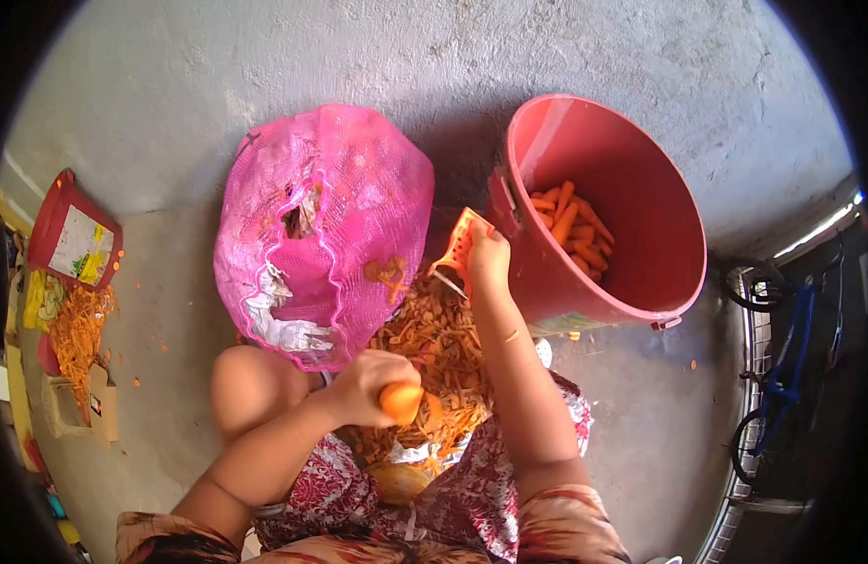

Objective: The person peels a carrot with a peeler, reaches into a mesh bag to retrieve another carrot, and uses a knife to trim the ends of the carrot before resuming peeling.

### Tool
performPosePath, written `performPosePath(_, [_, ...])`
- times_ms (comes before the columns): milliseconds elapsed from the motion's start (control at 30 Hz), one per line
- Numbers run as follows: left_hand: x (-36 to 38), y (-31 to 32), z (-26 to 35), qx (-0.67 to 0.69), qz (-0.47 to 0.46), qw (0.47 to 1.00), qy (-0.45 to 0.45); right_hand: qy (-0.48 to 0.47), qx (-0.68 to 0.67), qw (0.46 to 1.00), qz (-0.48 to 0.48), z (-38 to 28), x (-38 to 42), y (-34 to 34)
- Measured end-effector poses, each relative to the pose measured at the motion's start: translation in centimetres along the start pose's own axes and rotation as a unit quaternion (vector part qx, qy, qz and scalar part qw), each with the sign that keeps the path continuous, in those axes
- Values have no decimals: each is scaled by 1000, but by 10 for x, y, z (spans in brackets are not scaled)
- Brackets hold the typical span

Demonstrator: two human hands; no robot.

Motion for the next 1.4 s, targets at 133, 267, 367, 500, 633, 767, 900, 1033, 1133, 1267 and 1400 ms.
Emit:
performPosePath(133, [-4,-34,-35,-11,58,986,-153,40,53,996,-68,5,47,40])
performPosePath(267, [0,-26,-43,-91,8,979,-182,31,89,993,-77,2,53,39])
performPosePath(367, [16,-1,-67,-119,-128,947,-269,-28,143,987,-70,-18,43,24])
performPosePath(500, [91,50,-113,-273,-477,774,-313,-48,287,952,-98,-47,46,6])
performPosePath(633, [111,62,-99,-259,-585,683,-351,-87,452,864,-203,-48,72,-7])
performPosePath(767, [-11,68,-12,-252,-531,777,-225,-116,546,816,-148,-13,76,-42])
performPosePath(900, [-159,19,123,-370,-12,915,159,-141,481,840,-207,-6,85,-25])
performPosePath(1033, [-176,-18,146,-304,49,934,182,-327,644,604,-337,-5,100,3])
performPosePath(1133, [-150,-38,79,-297,-39,954,27,-145,650,685,-294,-28,104,-6])
performPosePath(1267, [-57,-141,-126,-216,14,917,-335,-118,660,688,-279,-26,104,-2])
performPosePath(1400, [24,-213,-200,-399,51,854,-329,-115,670,675,-288,-20,105,1])
Point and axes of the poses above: each hand's wrist, its own x-axis away from the middle knuckle, its own y-axis out of the palm, z = x × y, the point moved 9 cm from there along -x, towards the middle knuckle
